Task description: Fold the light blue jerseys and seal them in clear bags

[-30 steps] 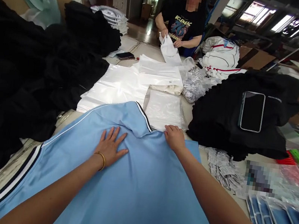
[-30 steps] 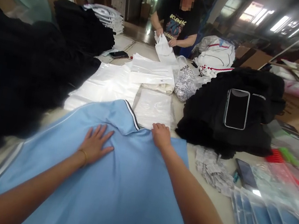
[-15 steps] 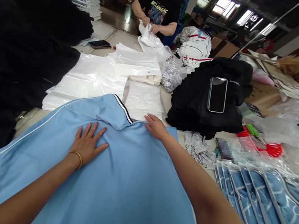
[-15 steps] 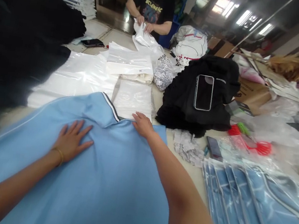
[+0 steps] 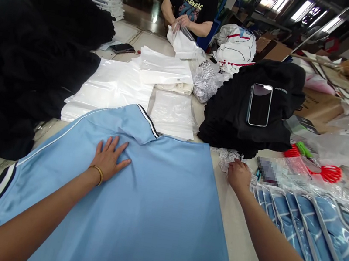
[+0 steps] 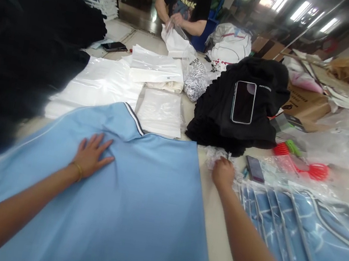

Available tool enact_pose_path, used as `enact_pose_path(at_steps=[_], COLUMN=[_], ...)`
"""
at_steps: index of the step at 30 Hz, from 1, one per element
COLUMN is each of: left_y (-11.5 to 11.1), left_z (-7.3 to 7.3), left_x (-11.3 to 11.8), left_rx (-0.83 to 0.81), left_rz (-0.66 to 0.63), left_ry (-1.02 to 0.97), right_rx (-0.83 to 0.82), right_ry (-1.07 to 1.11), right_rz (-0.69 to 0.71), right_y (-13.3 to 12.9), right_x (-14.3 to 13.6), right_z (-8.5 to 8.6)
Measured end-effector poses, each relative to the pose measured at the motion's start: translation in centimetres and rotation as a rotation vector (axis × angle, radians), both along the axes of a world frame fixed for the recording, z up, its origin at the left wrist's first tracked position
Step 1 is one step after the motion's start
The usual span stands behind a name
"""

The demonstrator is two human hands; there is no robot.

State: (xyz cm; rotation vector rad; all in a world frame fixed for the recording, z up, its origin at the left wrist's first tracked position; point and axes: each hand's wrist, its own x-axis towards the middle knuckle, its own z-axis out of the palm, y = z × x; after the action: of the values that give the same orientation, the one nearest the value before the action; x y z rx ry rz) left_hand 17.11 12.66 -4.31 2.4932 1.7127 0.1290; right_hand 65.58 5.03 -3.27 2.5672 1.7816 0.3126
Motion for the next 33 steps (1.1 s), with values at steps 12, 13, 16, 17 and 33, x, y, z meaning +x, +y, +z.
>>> enact_pose_path(at_steps=[12,13,16,17,33], left_y=[-7.8,-7.9,-8.1,-8.1,-6.5], left_z=[0.5,0.9,2.7,3.3,1.4], left_x=[4.7,4.8,6.2,6.7,-7.3], left_rx=[-0.238,-0.278,-0.558,-0.692,-0.135], left_rz=[-0.341,-0.270,-0.013,0.057,0.111], left_ry=[-0.395,-0.521,-1.030,-1.186,-0.434], right_rx=[0.163,0.219,0.124,0.051,0.018], right_ry=[0.126,0.254,0.838,1.006,0.185], right_rz=[0.056,0.038,0.066,0.142,0.427], right_y=[-0.8,-0.8,-1.7,-2.1,12.6], right_x=[-3.2,-5.0,-13.2,-16.3,-19.2], right_z=[1.6,2.3,4.3,4.8,2.6])
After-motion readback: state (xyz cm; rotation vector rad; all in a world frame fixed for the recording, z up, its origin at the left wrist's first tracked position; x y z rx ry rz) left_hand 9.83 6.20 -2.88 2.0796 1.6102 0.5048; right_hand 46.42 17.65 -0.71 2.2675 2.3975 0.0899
